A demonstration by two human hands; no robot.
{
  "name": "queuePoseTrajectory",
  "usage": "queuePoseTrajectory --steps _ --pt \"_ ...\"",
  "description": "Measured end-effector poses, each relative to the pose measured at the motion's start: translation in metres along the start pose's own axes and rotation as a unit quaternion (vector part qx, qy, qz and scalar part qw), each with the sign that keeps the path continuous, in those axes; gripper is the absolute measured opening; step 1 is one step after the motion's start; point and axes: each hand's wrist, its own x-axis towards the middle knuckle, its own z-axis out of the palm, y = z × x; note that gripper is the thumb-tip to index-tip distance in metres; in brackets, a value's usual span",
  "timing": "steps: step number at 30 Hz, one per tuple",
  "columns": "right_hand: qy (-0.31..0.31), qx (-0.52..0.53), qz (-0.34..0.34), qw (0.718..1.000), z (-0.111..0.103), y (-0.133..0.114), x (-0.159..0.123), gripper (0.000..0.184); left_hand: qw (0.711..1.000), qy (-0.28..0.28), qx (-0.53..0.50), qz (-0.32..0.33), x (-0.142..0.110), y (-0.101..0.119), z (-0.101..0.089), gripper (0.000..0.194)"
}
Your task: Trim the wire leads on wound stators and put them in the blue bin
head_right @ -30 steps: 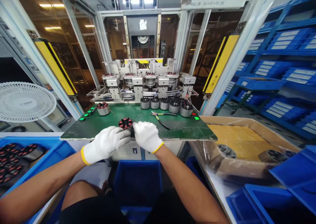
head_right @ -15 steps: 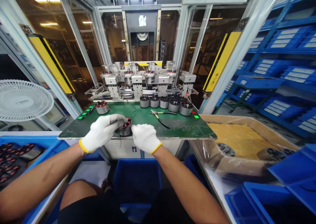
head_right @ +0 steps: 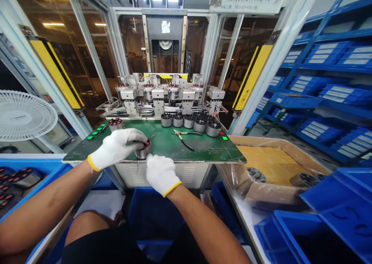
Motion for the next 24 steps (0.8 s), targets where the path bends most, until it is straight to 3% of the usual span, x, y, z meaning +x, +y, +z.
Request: queuePoseTrajectory --steps 3,6,9,12,15,17,20,24 --pt "-0.016 -0.001 0.002 1.000 -0.001 -0.006 -0.004 0.017 0.991 -0.024 0.100 0.084 -0.022 -0.007 0.015 0.023" --pt "-0.027 -0.005 -0.015 1.000 -0.009 -0.010 -0.005 0.018 0.975 0.029 0.178 0.127 -0.031 -0.010 0.036 0.028" --pt "-0.039 -0.009 -0.069 0.997 -0.032 0.000 0.001 0.026 0.964 0.094 0.182 0.169 -0.034 -0.015 0.051 0.032" --pt "0.021 -0.031 -0.083 0.996 -0.060 0.021 0.015 0.042 0.957 0.142 0.171 0.187 -0.036 -0.021 0.059 0.032" --pt "0.068 -0.099 -0.095 0.988 -0.071 0.039 0.028 0.039 0.955 0.152 0.165 0.192 -0.039 -0.025 0.062 0.032" --pt "0.014 -0.132 -0.121 0.984 -0.063 0.042 0.031 0.035 0.960 0.147 0.149 0.187 -0.037 -0.026 0.062 0.033" --pt "-0.066 -0.094 -0.135 0.984 -0.037 0.035 0.028 0.024 0.979 0.118 0.106 0.128 -0.027 -0.022 0.054 0.027" --pt "-0.060 0.025 -0.118 0.991 -0.009 0.018 0.019 0.026 0.996 -0.001 0.081 0.033 -0.006 -0.010 0.029 0.022"
